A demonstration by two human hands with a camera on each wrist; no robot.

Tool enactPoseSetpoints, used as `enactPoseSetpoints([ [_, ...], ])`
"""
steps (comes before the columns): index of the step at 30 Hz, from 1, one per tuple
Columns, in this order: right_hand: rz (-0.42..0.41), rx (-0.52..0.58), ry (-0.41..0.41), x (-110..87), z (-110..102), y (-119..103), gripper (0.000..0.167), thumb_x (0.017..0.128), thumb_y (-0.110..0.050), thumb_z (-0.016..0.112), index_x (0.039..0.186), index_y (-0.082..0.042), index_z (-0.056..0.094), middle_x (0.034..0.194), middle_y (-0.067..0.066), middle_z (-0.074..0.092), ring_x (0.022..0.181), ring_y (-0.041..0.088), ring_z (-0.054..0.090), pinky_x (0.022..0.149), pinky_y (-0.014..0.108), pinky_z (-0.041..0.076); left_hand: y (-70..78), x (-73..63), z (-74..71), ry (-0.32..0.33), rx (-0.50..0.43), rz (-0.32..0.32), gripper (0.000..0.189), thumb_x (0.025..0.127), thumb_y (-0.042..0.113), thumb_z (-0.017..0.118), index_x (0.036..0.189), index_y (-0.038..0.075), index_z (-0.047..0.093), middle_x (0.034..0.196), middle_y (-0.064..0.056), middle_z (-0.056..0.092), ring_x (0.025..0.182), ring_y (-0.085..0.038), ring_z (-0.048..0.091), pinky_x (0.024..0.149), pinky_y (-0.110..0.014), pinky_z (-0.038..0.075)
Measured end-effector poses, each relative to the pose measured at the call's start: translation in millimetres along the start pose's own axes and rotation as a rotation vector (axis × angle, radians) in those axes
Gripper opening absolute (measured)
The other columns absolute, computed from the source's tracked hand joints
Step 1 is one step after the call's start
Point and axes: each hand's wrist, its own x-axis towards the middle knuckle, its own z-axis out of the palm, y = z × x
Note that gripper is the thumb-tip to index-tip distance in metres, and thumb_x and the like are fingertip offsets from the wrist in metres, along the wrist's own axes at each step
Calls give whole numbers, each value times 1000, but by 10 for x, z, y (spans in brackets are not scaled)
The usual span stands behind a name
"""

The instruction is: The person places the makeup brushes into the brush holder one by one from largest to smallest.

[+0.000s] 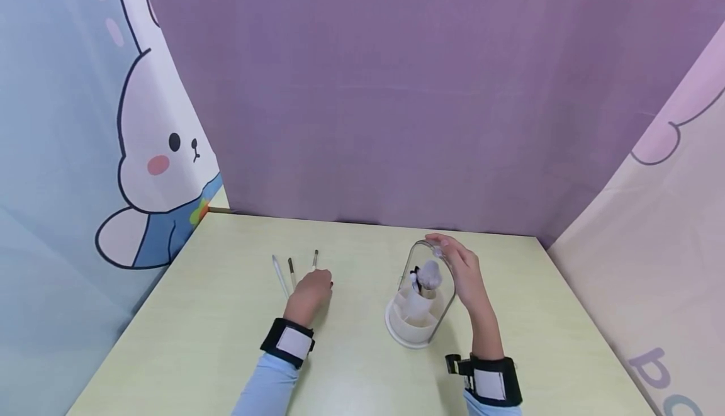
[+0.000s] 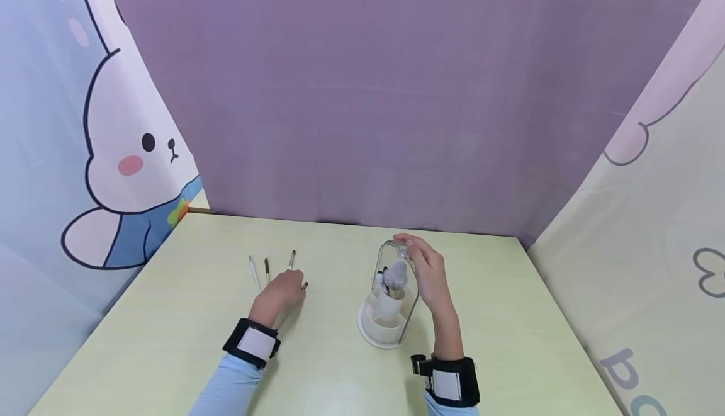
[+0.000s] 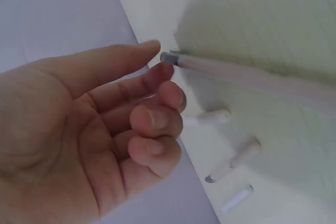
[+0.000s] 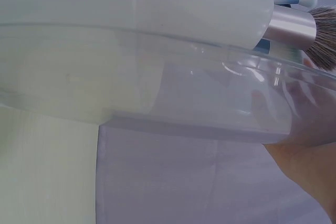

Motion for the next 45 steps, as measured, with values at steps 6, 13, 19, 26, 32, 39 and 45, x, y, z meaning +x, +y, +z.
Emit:
enactPoseSetpoints([
  [6,-3,-9,9,-4,-3,5,42,98,-37,37,120,-8,58,124,7,58,120,11,49,103,42,34,-36,5,6,-54,26,-30,4,78,1,59,79,1,55,72,-9,53,63,-20,48,56,-32,40],
  [13,2,-7,10,-1,-3,16,42,98,-40,37,120,-12,59,123,5,59,120,10,49,104,40,33,-44,20,18,-58,15,-24,5,78,-4,55,80,2,55,73,-9,52,63,-21,47,55,-31,39],
  [19,14,1,-1,5,-17,16,41,98,-37,36,121,-11,58,125,6,58,120,10,49,103,32,34,-57,48,55,-29,-1,0,10,76,0,62,78,3,53,71,-7,51,62,-20,47,55,-31,39],
  [26,41,-23,-2,-27,-7,-136,36,100,-27,35,121,-8,57,125,8,57,120,11,48,99,20,34,-56,65,54,45,-32,2,20,68,9,69,75,3,51,66,-6,50,58,-20,46,52,-31,39],
  [32,45,-29,-2,-55,10,-258,37,100,-26,34,121,-6,57,125,8,57,119,6,48,99,20,34,-38,90,34,78,-42,-9,21,69,11,66,63,8,46,57,-2,41,52,-17,39,47,-29,32],
  [39,35,-31,-3,-53,14,-252,38,101,-23,33,122,-1,55,125,13,56,119,9,49,104,35,34,-74,139,78,118,-126,24,25,78,9,59,62,10,41,55,1,33,48,-14,32,45,-26,27],
  [45,26,-4,-3,-18,-6,-79,37,100,-29,35,121,-8,57,125,9,57,119,8,49,104,41,32,-21,165,63,134,-189,55,37,86,17,61,57,12,38,51,3,30,46,-11,30,44,-24,26],
])
